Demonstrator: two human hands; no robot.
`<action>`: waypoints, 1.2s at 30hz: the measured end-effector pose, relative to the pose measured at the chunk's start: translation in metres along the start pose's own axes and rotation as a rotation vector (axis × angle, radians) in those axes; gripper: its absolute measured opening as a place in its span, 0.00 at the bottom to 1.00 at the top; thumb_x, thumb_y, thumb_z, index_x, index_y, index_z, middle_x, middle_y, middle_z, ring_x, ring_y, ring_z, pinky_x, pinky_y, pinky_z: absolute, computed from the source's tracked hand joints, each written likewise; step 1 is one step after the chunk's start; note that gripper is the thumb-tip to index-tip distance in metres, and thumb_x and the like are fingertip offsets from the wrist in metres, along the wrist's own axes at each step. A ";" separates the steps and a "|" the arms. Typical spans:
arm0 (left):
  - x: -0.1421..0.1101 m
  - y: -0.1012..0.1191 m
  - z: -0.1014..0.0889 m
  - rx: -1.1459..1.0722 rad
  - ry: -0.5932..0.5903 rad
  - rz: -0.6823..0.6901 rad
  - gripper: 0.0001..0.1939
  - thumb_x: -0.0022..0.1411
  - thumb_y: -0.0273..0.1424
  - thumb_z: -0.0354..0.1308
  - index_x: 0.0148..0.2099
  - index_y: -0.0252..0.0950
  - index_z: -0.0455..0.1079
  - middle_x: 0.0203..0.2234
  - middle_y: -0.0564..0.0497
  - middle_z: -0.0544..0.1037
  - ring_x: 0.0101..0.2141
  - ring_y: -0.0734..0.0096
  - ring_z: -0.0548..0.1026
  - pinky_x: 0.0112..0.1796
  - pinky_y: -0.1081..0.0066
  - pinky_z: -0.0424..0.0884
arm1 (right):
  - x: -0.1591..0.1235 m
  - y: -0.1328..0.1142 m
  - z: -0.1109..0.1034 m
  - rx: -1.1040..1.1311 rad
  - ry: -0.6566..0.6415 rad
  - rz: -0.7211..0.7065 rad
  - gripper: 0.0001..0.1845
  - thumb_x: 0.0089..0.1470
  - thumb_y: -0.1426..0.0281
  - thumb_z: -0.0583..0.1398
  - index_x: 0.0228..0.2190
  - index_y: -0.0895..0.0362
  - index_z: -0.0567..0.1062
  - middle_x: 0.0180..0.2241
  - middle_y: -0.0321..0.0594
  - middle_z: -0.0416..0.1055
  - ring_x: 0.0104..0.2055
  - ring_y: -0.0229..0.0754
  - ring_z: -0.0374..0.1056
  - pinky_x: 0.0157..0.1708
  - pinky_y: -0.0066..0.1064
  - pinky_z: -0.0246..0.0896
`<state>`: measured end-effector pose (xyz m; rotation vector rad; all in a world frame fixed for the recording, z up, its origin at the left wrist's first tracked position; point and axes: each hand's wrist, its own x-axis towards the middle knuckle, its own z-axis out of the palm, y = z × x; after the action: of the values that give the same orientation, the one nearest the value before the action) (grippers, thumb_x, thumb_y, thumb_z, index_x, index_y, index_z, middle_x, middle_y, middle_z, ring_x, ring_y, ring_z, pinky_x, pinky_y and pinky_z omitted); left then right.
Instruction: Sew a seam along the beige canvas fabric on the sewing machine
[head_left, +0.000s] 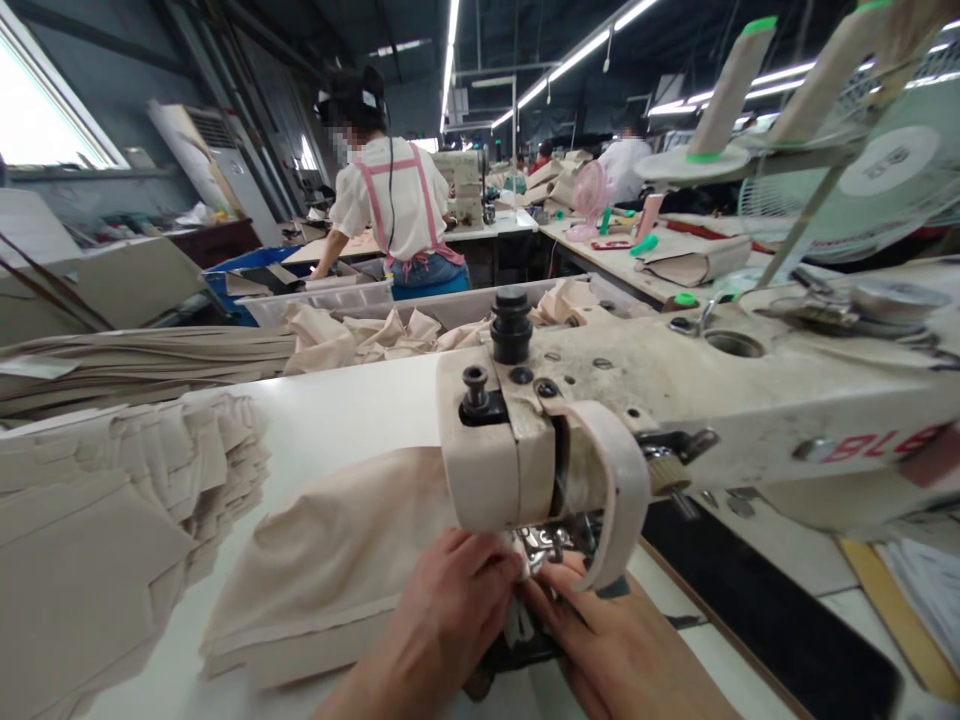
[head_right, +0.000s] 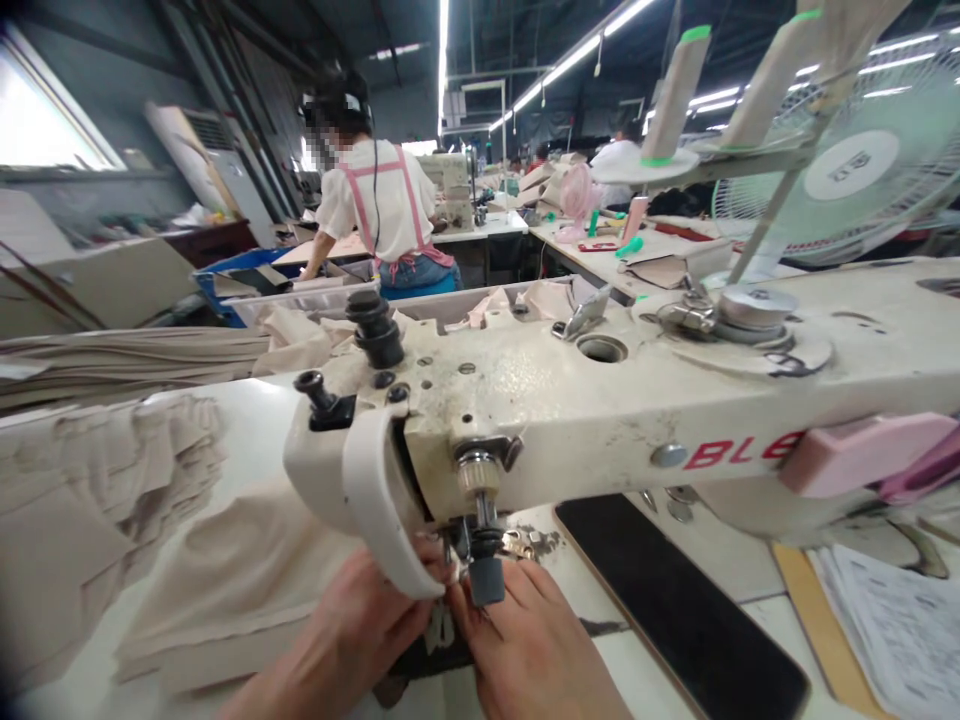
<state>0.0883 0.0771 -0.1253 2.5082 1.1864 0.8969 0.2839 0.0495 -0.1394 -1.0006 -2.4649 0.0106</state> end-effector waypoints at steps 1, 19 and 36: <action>0.000 -0.002 -0.002 -0.040 0.007 -0.002 0.09 0.56 0.22 0.54 0.36 0.38 0.74 0.32 0.52 0.79 0.34 0.68 0.76 0.36 0.72 0.71 | 0.002 0.001 -0.005 0.001 -0.050 0.009 0.33 0.46 0.84 0.50 0.55 0.60 0.68 0.45 0.47 0.75 0.46 0.52 0.71 0.47 0.43 0.70; 0.003 -0.001 -0.003 -0.146 -0.079 -0.165 0.12 0.54 0.18 0.49 0.27 0.37 0.70 0.25 0.52 0.76 0.28 0.69 0.74 0.30 0.72 0.66 | 0.001 0.000 -0.003 -0.047 -0.018 -0.006 0.30 0.41 0.83 0.52 0.48 0.62 0.73 0.46 0.54 0.75 0.47 0.56 0.73 0.46 0.44 0.73; 0.002 -0.001 0.003 -0.168 0.075 -0.125 0.10 0.54 0.18 0.54 0.26 0.37 0.70 0.23 0.54 0.75 0.27 0.73 0.72 0.31 0.76 0.67 | -0.004 0.004 0.002 -0.066 -0.010 -0.022 0.32 0.43 0.83 0.52 0.52 0.63 0.71 0.47 0.55 0.75 0.49 0.57 0.72 0.47 0.46 0.72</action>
<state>0.0907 0.0792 -0.1271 2.2607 1.2214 1.0206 0.2881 0.0507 -0.1437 -1.0030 -2.4995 -0.0739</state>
